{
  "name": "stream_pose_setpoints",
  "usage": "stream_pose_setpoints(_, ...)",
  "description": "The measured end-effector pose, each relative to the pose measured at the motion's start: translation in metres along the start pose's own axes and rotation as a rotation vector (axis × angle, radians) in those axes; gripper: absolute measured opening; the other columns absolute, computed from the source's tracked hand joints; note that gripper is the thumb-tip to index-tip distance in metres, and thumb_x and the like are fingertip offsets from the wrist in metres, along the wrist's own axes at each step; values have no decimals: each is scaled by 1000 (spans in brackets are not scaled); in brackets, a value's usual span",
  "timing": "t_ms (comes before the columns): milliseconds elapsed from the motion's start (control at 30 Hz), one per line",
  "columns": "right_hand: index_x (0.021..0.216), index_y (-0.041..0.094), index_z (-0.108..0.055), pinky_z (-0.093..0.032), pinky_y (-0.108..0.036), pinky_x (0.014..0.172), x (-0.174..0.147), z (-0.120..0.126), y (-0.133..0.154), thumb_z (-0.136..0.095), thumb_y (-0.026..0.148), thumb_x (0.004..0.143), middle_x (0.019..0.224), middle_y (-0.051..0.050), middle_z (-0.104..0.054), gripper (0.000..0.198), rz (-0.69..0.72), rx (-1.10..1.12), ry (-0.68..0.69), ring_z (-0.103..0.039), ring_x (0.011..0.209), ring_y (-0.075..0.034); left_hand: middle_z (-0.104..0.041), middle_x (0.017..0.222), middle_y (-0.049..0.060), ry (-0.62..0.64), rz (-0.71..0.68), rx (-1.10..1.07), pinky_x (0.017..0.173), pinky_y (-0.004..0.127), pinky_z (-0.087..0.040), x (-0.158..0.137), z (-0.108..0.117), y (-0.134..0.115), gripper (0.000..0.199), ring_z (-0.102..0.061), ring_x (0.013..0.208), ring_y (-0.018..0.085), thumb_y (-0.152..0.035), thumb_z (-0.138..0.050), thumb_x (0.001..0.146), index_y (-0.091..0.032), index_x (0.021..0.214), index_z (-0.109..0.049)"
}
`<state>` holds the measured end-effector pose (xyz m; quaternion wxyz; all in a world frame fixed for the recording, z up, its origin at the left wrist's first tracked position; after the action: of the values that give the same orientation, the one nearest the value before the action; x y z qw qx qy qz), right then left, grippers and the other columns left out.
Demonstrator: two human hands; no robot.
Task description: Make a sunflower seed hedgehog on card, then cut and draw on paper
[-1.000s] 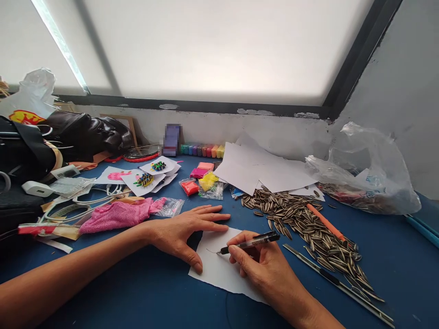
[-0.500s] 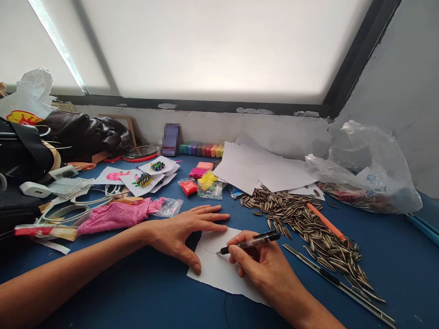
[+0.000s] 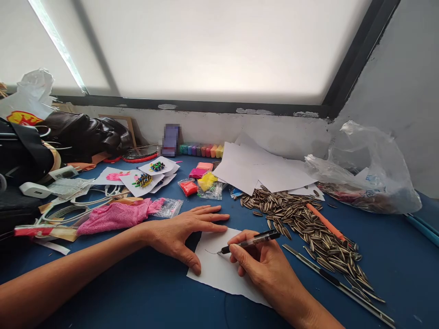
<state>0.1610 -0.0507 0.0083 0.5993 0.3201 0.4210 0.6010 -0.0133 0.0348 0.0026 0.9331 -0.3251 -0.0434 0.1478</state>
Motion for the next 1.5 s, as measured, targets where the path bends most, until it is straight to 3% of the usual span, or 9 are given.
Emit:
stream_pose_setpoints(733, 83, 21, -67, -45, -24, 50, 2, -1, 0, -54, 47, 82, 70, -1, -65, 28, -2, -13, 24, -51, 52, -11, -24, 156, -2, 3, 6, 9, 119, 48, -6, 0, -1, 1, 87, -7, 146, 30, -66, -68, 69, -33, 144, -38)
stream_pose_setpoints(1500, 81, 20, -66, -41, -24, 50, 3, 0, -6, -58, 52, 79, 63, 1, -63, 34, -57, 29, -38, -49, 49, -11, -24, 156, 0, 4, 1, 8, 119, 47, -6, 0, -1, 1, 88, -8, 147, 29, -67, -69, 68, -31, 143, -40)
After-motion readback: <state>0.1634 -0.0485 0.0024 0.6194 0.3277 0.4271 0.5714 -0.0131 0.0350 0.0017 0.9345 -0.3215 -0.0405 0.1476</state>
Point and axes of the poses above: each hand's wrist, its own x-axis towards the middle knuckle, its own z-axis out of the back of the hand, y = z × x, the point moved 4 cm from there along x, towards the middle knuckle
